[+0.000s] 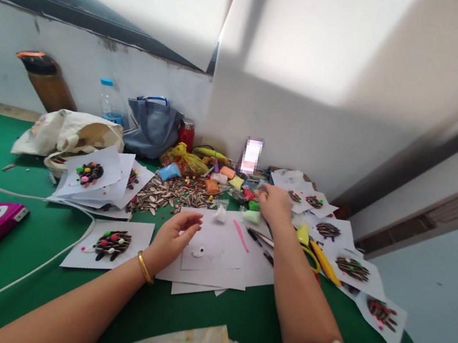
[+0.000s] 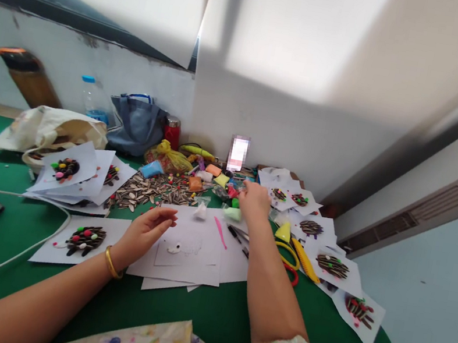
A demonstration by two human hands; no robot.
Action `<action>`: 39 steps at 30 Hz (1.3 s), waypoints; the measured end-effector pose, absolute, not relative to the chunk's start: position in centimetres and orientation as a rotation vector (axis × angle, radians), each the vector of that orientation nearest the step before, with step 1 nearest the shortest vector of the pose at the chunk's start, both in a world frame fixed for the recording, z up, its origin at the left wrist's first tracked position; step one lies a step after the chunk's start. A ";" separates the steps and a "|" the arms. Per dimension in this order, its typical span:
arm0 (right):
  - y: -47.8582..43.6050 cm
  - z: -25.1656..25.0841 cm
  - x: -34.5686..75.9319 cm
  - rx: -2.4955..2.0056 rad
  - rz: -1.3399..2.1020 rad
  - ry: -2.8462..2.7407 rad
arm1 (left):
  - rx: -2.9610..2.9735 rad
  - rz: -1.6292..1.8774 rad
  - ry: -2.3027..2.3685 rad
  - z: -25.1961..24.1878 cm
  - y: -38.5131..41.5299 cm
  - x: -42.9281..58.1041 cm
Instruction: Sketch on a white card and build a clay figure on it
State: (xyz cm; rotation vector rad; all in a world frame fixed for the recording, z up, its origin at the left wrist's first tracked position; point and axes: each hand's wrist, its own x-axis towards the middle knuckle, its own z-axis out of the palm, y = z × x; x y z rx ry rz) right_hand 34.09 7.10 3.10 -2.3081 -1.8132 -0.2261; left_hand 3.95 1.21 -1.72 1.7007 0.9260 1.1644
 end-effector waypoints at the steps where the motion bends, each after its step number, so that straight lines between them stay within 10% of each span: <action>1: 7.8 3.2 35.1 -2.399 -0.200 -1.786 | 1.697 1.169 0.927 -1.8 1.3 3.9; 13: 9.9 2.4 37.6 -2.407 -0.193 -1.699 | 1.672 1.187 0.916 -1.8 1.2 3.8; 25: -0.8 0.0 24.8 -1.261 0.440 -1.828 | 1.554 1.172 0.850 -1.6 1.0 4.0; 39: -2.1 -1.0 22.0 -1.355 0.479 -2.039 | 1.741 1.082 0.834 -1.4 0.0 4.5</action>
